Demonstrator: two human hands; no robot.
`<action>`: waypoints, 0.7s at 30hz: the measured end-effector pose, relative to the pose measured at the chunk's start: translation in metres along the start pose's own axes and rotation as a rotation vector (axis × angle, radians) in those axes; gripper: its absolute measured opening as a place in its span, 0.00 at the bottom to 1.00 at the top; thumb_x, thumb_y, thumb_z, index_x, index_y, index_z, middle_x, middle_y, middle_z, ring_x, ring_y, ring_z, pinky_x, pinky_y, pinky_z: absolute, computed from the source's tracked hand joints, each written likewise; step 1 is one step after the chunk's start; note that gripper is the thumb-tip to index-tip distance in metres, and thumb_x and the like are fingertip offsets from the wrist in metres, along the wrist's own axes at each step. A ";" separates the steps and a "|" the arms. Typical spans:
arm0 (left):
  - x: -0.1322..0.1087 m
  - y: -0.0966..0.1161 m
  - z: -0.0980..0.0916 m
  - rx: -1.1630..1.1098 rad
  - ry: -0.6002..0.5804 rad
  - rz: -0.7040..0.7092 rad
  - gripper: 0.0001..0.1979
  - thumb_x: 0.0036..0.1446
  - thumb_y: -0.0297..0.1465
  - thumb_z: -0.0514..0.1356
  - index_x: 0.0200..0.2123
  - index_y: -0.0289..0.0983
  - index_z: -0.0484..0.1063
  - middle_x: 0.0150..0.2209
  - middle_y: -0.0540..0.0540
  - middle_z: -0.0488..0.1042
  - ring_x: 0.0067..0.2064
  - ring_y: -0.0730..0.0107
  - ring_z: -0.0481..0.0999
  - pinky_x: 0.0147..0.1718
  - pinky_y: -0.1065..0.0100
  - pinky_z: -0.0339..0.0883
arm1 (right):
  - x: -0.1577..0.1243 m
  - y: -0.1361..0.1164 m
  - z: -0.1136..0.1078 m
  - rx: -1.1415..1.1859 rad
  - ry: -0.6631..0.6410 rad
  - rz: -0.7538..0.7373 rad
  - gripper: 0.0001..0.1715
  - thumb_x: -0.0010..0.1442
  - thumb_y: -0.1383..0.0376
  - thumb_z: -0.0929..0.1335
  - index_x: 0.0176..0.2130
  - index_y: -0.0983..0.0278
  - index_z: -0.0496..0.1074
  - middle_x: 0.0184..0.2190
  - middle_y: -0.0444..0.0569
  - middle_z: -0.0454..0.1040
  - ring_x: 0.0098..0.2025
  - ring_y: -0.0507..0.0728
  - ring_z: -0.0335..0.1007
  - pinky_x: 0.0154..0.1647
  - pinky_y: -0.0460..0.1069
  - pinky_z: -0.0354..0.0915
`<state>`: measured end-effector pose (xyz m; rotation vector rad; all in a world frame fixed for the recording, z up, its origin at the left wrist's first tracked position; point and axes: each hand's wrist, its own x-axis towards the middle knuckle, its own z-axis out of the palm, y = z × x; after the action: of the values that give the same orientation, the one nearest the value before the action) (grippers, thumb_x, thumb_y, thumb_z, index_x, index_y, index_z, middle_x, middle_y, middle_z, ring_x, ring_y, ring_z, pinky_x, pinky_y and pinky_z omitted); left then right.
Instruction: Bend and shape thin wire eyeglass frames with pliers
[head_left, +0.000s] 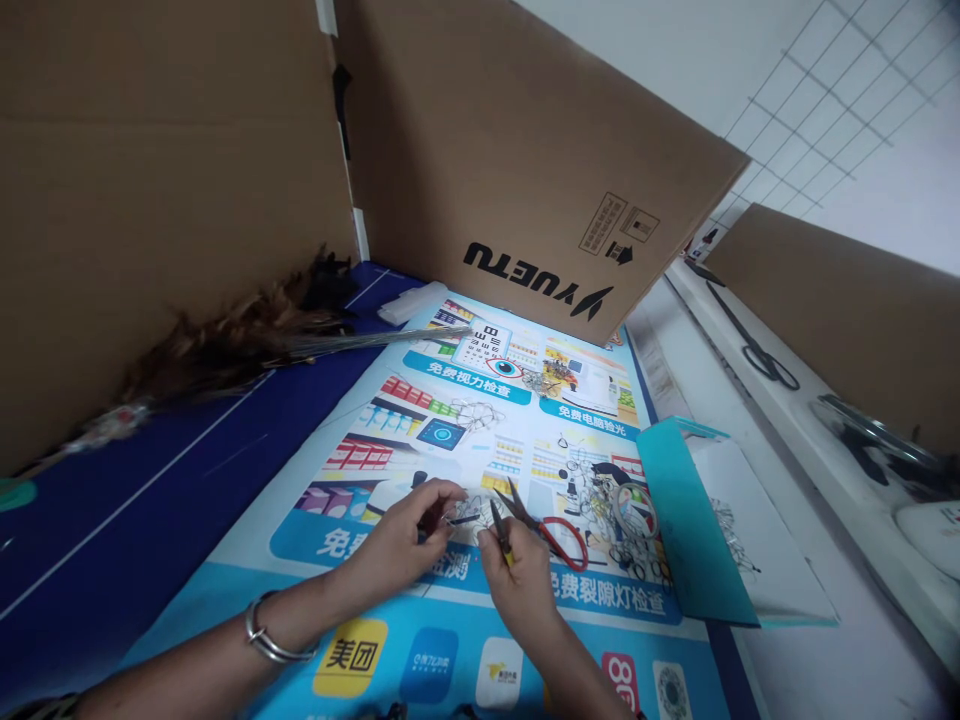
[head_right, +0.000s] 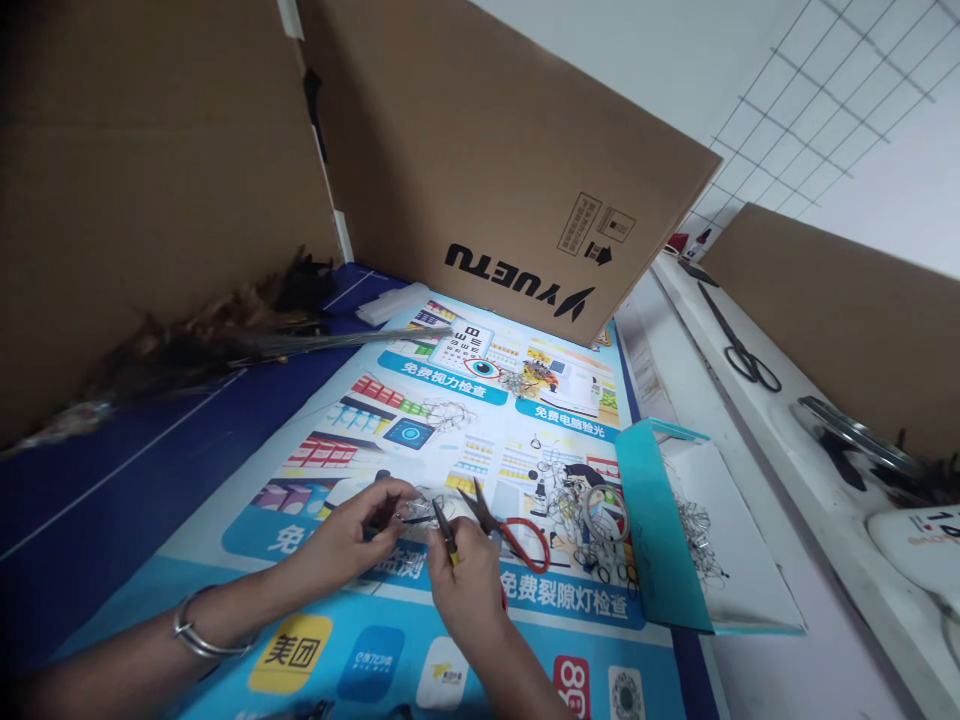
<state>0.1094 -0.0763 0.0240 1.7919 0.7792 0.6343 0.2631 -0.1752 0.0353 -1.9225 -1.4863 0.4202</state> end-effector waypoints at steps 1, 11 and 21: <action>0.000 0.000 0.000 -0.001 0.003 -0.002 0.17 0.51 0.21 0.52 0.45 0.39 0.64 0.34 0.51 0.68 0.34 0.68 0.70 0.34 0.70 0.64 | 0.000 0.000 0.000 -0.001 -0.001 0.000 0.14 0.61 0.59 0.61 0.26 0.63 0.63 0.22 0.45 0.68 0.24 0.54 0.65 0.24 0.45 0.54; -0.002 0.001 -0.002 -0.149 -0.001 -0.058 0.11 0.56 0.31 0.56 0.44 0.38 0.66 0.31 0.51 0.67 0.31 0.69 0.66 0.30 0.71 0.62 | 0.000 0.002 0.000 0.018 0.001 0.000 0.14 0.61 0.59 0.62 0.27 0.64 0.64 0.23 0.47 0.69 0.26 0.54 0.66 0.25 0.45 0.55; 0.002 0.012 -0.009 -0.422 -0.036 -0.123 0.13 0.62 0.40 0.51 0.35 0.37 0.68 0.28 0.51 0.68 0.29 0.70 0.66 0.29 0.70 0.62 | -0.001 0.001 0.000 0.024 -0.015 0.001 0.15 0.62 0.59 0.61 0.26 0.63 0.62 0.21 0.45 0.66 0.23 0.53 0.63 0.24 0.45 0.54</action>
<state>0.1063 -0.0728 0.0382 1.3568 0.6675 0.6300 0.2636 -0.1759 0.0346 -1.9049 -1.4831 0.4516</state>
